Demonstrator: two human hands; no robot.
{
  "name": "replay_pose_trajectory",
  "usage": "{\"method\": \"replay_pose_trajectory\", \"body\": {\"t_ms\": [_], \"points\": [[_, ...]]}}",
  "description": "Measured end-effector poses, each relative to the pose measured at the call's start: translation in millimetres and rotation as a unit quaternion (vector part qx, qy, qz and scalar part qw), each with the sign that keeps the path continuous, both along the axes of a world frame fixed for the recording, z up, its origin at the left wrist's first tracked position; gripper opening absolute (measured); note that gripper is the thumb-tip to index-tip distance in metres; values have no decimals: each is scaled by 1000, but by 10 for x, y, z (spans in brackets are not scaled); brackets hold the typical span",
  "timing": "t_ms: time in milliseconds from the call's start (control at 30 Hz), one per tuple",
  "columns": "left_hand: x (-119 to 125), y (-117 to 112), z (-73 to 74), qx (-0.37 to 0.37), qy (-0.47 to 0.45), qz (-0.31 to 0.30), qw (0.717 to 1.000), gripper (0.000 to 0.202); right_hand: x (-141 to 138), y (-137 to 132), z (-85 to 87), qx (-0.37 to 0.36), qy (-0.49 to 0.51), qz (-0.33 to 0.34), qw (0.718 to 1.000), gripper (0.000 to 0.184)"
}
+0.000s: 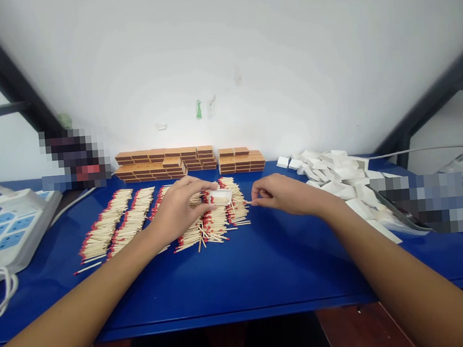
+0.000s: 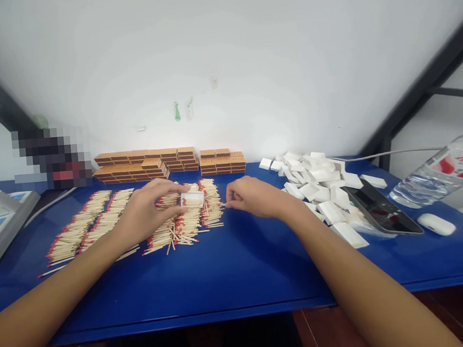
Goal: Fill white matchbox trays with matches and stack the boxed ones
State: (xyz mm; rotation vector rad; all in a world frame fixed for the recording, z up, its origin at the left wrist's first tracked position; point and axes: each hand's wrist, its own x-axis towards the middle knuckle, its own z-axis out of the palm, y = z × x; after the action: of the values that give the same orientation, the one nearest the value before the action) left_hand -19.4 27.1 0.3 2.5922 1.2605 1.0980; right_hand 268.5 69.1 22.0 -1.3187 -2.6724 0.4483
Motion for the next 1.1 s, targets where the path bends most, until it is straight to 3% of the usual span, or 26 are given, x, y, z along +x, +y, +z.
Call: {"method": "replay_pose_trajectory", "body": {"t_ms": [667, 1100], "points": [[15, -19, 15, 6, -12, -5, 1000, 35, -19, 16, -14, 29, 5, -15, 999, 17], [14, -15, 13, 16, -5, -5, 1000, 34, -61, 8, 9, 91, 39, -27, 995, 18]]}}
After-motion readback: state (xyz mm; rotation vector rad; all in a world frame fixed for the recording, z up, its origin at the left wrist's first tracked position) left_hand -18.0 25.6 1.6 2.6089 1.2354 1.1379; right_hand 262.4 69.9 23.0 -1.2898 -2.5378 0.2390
